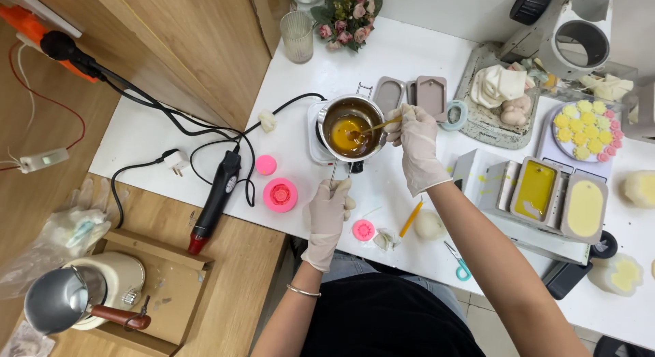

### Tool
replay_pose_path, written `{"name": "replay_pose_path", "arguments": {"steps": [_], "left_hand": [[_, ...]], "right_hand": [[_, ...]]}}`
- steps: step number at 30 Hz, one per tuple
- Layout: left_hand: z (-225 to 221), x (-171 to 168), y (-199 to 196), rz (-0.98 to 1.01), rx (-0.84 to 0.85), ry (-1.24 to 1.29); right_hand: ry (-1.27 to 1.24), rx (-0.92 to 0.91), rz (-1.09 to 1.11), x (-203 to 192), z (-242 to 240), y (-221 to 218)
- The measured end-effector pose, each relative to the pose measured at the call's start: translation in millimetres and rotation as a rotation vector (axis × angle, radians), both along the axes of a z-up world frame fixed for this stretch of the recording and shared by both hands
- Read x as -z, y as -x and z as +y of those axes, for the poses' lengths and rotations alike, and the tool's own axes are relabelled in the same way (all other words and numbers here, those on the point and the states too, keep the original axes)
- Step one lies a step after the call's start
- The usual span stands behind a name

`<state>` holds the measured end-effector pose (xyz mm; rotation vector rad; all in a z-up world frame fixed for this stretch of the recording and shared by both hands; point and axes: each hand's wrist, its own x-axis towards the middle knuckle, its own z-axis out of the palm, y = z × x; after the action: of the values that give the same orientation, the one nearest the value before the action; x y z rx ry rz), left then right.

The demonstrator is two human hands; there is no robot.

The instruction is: Pouring melted wax from a heating pot into various silicone and plastic candle molds using a small gold spoon.

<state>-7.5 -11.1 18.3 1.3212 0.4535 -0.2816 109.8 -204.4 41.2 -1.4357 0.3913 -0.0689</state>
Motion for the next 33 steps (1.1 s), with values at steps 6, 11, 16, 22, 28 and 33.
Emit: {"name": "replay_pose_path", "arguments": {"steps": [6, 11, 16, 22, 28, 33], "left_hand": [[-2.2, 0.9, -1.1, -0.018, 0.013, -0.032], [-0.1, -1.4, -0.9, -0.014, 0.018, -0.022], [3.3, -13.6, -1.7, -0.01, 0.028, -0.026], [5.8, -24.6, -0.6, 0.02, 0.032, -0.087], [8.0, -0.8, -2.9, -0.064, 0.04, 0.023], [9.1, 7.3, -5.2, -0.062, 0.018, 0.061]], "right_hand": [[-0.073, 0.061, 0.147, 15.7, -0.8, -3.4], [-0.175, 0.078, 0.185, 13.3, -9.0, -2.8], [-0.283, 0.094, 0.15, 5.6, -32.8, 1.8], [-0.305, 0.171, 0.143, -23.5, -80.7, 18.5], [-0.247, 0.251, 0.066, -55.5, -149.4, 67.5], [-0.224, 0.32, 0.026, -58.3, -212.5, 119.9]]}}
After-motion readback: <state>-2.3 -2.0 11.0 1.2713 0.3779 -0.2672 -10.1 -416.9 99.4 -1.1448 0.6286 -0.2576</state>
